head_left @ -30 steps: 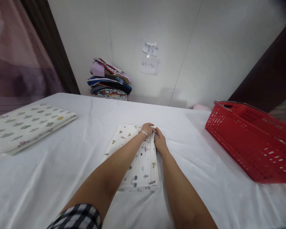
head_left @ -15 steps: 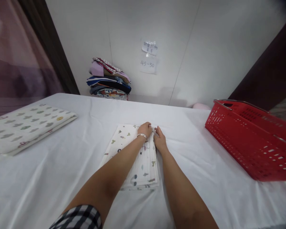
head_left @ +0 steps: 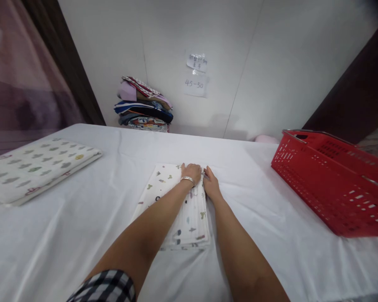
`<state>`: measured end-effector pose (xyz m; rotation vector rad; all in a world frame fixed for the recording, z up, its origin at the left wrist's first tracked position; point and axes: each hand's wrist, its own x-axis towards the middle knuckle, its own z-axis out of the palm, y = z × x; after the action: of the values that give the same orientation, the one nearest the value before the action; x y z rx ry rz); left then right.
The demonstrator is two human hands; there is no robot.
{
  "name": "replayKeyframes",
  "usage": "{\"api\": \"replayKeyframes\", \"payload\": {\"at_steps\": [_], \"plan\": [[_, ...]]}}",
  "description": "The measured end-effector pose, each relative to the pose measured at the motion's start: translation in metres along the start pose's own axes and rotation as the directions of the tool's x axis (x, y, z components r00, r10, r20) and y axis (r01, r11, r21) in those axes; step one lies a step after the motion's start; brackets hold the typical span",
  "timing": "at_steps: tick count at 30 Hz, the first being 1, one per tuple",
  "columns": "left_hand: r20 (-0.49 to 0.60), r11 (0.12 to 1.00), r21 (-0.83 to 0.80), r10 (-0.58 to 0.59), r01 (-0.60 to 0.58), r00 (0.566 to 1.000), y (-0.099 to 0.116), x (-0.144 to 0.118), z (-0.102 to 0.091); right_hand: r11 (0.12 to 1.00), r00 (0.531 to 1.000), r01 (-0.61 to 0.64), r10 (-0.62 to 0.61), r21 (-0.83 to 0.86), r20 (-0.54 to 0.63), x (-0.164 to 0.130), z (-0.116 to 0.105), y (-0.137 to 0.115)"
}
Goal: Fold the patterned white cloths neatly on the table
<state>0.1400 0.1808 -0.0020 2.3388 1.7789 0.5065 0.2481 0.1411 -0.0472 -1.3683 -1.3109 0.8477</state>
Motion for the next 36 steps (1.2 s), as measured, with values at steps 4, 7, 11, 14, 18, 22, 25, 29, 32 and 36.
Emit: {"api": "replayKeyframes", "payload": {"at_steps": [4, 7, 11, 14, 18, 22, 25, 29, 32, 36], "plan": [[0.017, 0.998, 0.0, 0.071, -0.071, 0.997, 0.001, -0.002, 0.001, 0.999, 1.0, -0.013, 0.013, -0.044, 0.001, -0.001, -0.001, -0.002], [0.022, 0.992, 0.008, 0.127, -0.127, 0.992, 0.002, -0.005, 0.002, 0.999, 1.0, 0.0, 0.001, -0.043, 0.007, -0.002, -0.001, -0.003], [0.046, 0.988, 0.011, 0.151, -0.152, 0.987, 0.003, -0.008, -0.001, 0.999, 1.0, 0.005, -0.005, -0.051, 0.011, -0.001, -0.001, -0.002], [0.099, 0.986, -0.019, 0.164, -0.163, 0.981, 0.003, -0.01, -0.003, 0.999, 1.0, 0.016, -0.016, -0.051, 0.012, 0.0, -0.001, 0.002], [0.183, 0.983, -0.075, 0.178, -0.167, 0.967, 0.004, -0.02, -0.008, 0.999, 0.999, 0.036, -0.036, -0.021, 0.013, 0.002, 0.0, 0.005], [0.254, 0.982, -0.127, 0.168, -0.14, 0.952, 0.009, -0.048, -0.02, 0.997, 0.999, 0.027, -0.03, 0.07, 0.034, 0.001, 0.0, 0.005], [0.282, 0.976, -0.141, 0.2, -0.166, 0.938, 0.015, -0.075, -0.03, 0.992, 0.999, 0.015, -0.018, 0.122, 0.026, 0.001, 0.0, 0.003], [0.264, 0.961, -0.129, 0.27, -0.243, 0.926, 0.022, -0.106, -0.033, 0.983, 0.998, -0.034, 0.043, 0.179, -0.048, 0.002, -0.001, 0.001], [0.233, 0.951, -0.105, 0.309, -0.292, 0.922, 0.029, -0.123, -0.031, 0.984, 0.991, -0.058, 0.077, 0.167, -0.109, 0.004, -0.002, -0.001], [0.249, 0.902, -0.15, 0.431, -0.405, 0.868, 0.043, -0.155, -0.033, 0.995, 0.997, -0.04, 0.046, 0.087, -0.067, 0.0, -0.004, -0.01]]}}
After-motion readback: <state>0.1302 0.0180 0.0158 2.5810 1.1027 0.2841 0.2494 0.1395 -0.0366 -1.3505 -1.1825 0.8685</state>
